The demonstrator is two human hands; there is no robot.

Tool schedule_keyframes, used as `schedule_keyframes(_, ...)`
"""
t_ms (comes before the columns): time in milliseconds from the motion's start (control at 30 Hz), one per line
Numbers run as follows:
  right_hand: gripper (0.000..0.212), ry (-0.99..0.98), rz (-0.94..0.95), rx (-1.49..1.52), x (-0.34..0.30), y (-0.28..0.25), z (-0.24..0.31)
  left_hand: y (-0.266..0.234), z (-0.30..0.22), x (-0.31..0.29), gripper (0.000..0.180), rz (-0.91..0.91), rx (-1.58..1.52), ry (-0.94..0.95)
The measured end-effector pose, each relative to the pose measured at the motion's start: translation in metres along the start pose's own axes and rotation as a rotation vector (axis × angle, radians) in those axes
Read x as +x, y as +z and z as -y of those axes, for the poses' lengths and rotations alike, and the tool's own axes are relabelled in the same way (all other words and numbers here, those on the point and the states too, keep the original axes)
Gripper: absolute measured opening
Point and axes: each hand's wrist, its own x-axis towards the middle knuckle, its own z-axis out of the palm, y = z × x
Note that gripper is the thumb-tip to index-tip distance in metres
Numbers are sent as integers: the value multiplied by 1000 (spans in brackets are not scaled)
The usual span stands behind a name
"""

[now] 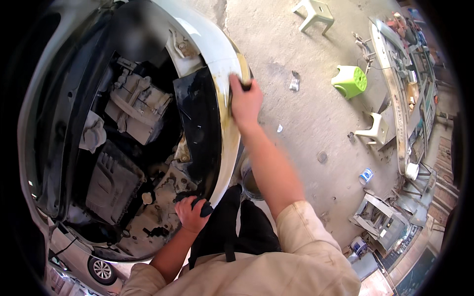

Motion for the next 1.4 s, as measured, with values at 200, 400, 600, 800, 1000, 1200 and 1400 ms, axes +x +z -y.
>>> schedule_keyframes(200, 45, -84, 17, -82, -33, -4, -1, -2, 8, -7, 53, -4, -15, 12)
schedule_keyframes(400, 43, -24, -63, 4, 7, 3, 17, -2, 6, -2, 51, -5, 6, 21)
schedule_keyframes(600, 33, -13, 13, 181, -1, -24, -40, -2, 5, -4, 51, -32, 8, 25)
schedule_keyframes(800, 27, -115, 298, -138, 31, -48, 10, -2, 4, -2, 50, -38, 2, 32)
schedule_keyframes(1000, 23, -196, 430, -115, 42, -42, 14, 0, 2, -4, 54, -59, 18, 26)
schedule_keyframes(1200, 34, -351, 419, -342, 62, -34, 2, 2, -1, -1, 57, -68, 47, 2)
schedule_keyframes(1400, 61, 184, 137, -3, 72, -131, -90, -23, -13, 23, 54, -74, -38, -147)
